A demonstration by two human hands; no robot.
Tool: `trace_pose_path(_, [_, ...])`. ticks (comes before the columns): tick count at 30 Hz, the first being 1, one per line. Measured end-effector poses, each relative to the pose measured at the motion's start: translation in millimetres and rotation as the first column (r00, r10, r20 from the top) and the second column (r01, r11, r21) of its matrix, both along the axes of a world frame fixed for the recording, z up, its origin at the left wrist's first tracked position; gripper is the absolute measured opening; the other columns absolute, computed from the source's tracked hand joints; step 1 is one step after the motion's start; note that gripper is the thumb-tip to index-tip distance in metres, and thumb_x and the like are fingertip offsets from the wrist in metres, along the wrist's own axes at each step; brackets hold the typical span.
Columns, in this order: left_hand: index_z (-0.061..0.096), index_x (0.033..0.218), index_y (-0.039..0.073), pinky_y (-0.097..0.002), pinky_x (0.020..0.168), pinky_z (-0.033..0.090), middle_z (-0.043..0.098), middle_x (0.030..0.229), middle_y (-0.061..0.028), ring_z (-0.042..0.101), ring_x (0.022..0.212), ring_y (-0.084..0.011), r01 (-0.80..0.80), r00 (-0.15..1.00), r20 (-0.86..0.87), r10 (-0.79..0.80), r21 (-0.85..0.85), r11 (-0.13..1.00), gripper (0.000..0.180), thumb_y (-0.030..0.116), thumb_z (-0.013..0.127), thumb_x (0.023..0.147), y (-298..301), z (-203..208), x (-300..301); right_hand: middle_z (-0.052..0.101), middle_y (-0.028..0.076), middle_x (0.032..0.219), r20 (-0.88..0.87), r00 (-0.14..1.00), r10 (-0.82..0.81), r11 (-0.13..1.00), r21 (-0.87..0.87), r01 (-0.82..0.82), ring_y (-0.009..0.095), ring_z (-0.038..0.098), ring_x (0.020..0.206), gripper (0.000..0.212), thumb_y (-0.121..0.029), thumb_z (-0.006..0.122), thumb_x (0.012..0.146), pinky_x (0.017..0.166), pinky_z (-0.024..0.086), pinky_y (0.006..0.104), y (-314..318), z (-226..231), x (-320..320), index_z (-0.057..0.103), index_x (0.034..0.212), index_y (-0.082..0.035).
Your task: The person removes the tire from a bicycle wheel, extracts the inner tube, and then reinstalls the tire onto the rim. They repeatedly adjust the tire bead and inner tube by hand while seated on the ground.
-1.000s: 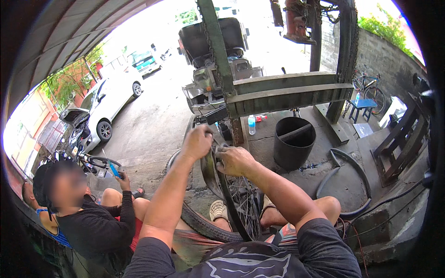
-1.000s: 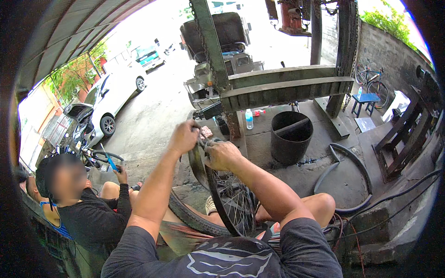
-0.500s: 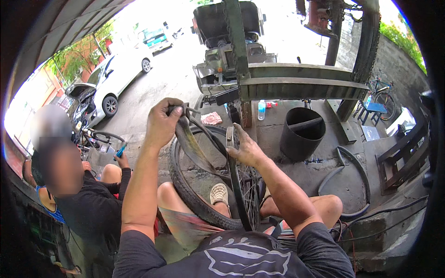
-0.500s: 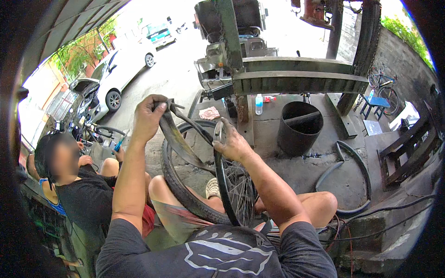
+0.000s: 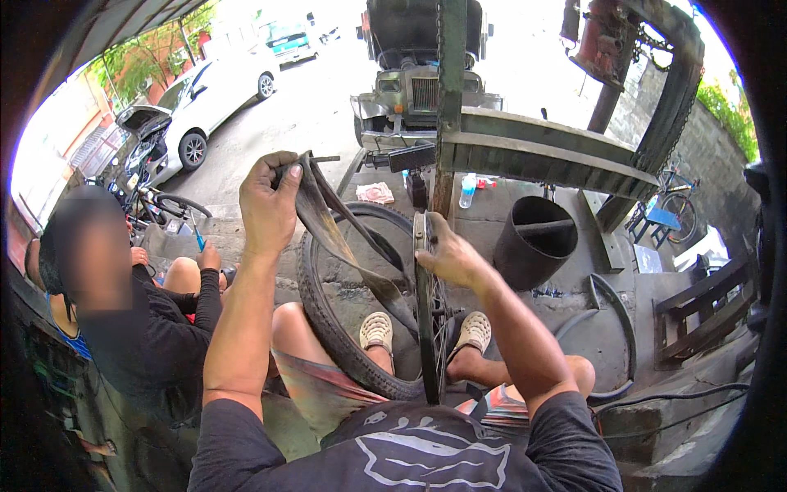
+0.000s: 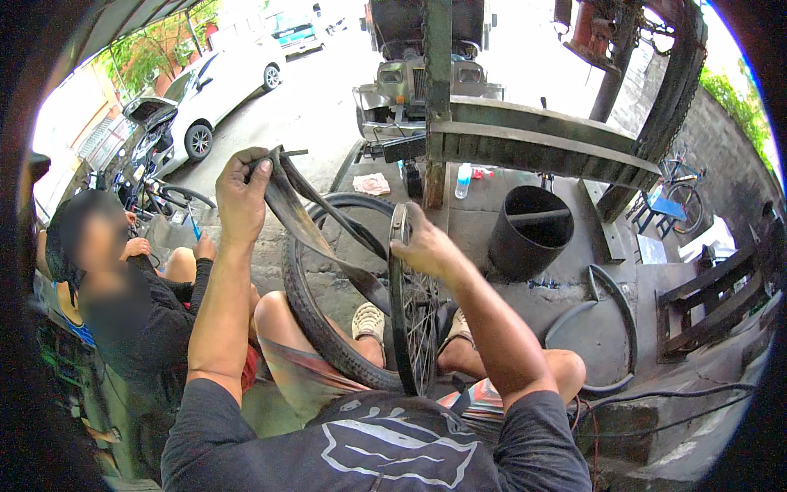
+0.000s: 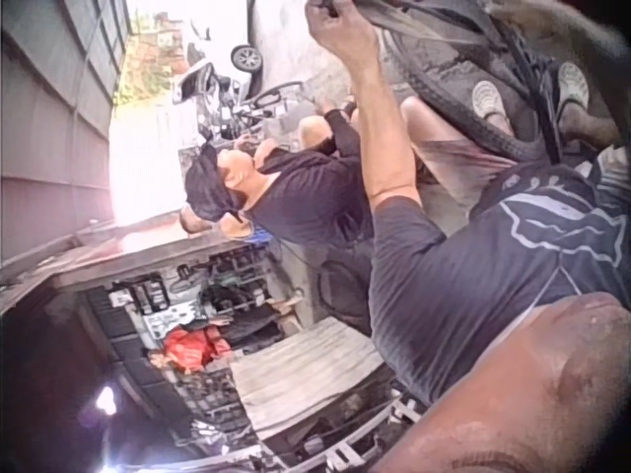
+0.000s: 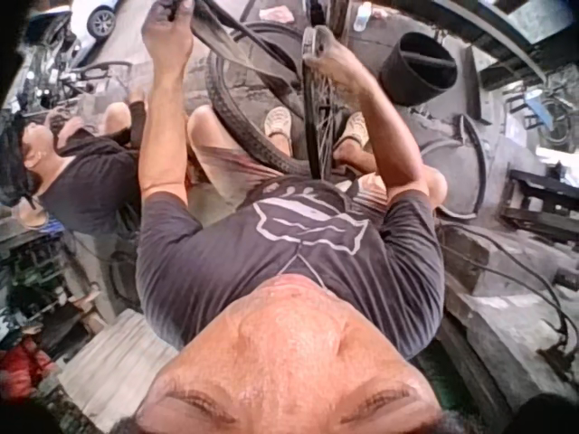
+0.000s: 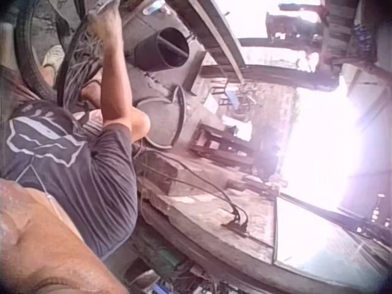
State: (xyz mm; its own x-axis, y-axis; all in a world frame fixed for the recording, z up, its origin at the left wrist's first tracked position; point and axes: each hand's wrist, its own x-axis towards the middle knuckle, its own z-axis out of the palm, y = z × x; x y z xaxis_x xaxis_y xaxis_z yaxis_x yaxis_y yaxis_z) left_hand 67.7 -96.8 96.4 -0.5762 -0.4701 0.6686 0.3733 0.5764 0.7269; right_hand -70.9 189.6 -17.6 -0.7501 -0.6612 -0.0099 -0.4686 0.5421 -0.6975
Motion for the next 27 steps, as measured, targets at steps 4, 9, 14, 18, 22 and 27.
trace_pose_path(4, [0.073, 0.116, -0.001, -0.0279, 0.087, 0.053, 0.076, 0.102, -0.0052, 0.067, 0.094, -0.0113, 0.011, 1.000, 0.022, -0.011, 0.010, 1.000, 0.017, 0.010, 0.075, 0.102, 1.9, -3.9, -3.1, 0.058, 0.037, 0.151, 0.219, 0.953, -0.208, 0.938, -0.231, 0.258, 0.039, 0.064, 0.136, 0.100, -0.038, 0.078, 0.094, 0.116, 0.048, 0.0415, 0.9, -29.3, 36.9, 0.028, 0.169, 0.003])
trace_pose_path(9, [0.075, 0.115, -0.001, -0.0299, 0.086, 0.053, 0.077, 0.100, -0.0048, 0.067, 0.093, -0.0119, 0.036, 0.994, 0.098, -0.040, 0.048, 0.998, 0.021, 0.015, 0.076, 0.102, 13.9, -26.3, -20.0, 0.071, 0.026, 0.133, 0.330, 0.943, -0.045, 0.889, -0.417, 0.188, 0.027, 0.069, 0.116, 0.073, -0.026, 0.072, 0.098, 0.103, 0.054, 0.0386, 1.1, -55.7, 79.4, 0.048, 0.158, 0.008])
trace_pose_path(14, [0.076, 0.116, -0.001, -0.0292, 0.086, 0.054, 0.077, 0.100, -0.0053, 0.067, 0.092, -0.0124, 0.081, 0.993, 0.077, -0.088, 0.096, 0.992, 0.021, 0.015, 0.075, 0.103, 44.7, -20.7, -28.4, 0.074, 0.016, 0.114, 0.596, 0.790, -0.146, 0.723, -0.481, 0.496, 0.023, 0.067, 0.099, 0.048, -0.029, 0.066, 0.107, 0.089, 0.056, 0.0394, 14.3, -33.1, 73.4, 0.065, 0.138, 0.008])
trace_pose_path(18, [0.076, 0.120, 0.001, -0.0306, 0.094, 0.053, 0.077, 0.106, -0.0041, 0.068, 0.099, -0.0139, 0.039, 0.993, -0.110, -0.038, 0.012, 0.999, 0.021, 0.016, 0.074, 0.105, 54.3, 2.6, -19.1, 0.073, 0.003, 0.099, 0.411, 0.879, -0.240, 0.589, -0.658, 0.469, 0.011, 0.061, 0.085, 0.036, -0.021, 0.082, 0.101, 0.079, 0.052, 0.0267, 71.9, 32.1, 60.0, 0.073, 0.126, 0.004])
trace_pose_path(22, [0.077, 0.116, 0.001, -0.0336, 0.088, 0.057, 0.078, 0.106, -0.0066, 0.070, 0.096, -0.0163, -0.057, 0.916, -0.397, 0.061, 0.023, 0.998, 0.028, 0.027, 0.073, 0.106, 53.0, 60.7, -10.4, 0.069, 0.003, 0.087, 0.387, 0.901, -0.195, 0.571, -0.702, 0.425, 0.010, 0.064, 0.070, 0.032, -0.023, 0.079, 0.101, 0.059, 0.052, 0.0247, 108.6, 89.3, 68.2, 0.071, 0.119, 0.002])
trace_pose_path(27, [0.072, 0.128, 0.000, -0.0378, 0.102, 0.056, 0.076, 0.119, -0.0125, 0.073, 0.107, -0.0243, 0.028, 0.766, -0.632, 0.119, 0.218, 0.976, 0.031, 0.023, 0.066, 0.107, 22.2, 169.4, 22.6, 0.074, 0.004, 0.099, 0.303, 0.944, -0.129, 0.647, -0.696, 0.312, 0.010, 0.065, 0.079, 0.045, -0.017, 0.078, 0.099, 0.070, 0.053, 0.0238, 123.8, 117.5, 87.8, 0.067, 0.136, 0.006])
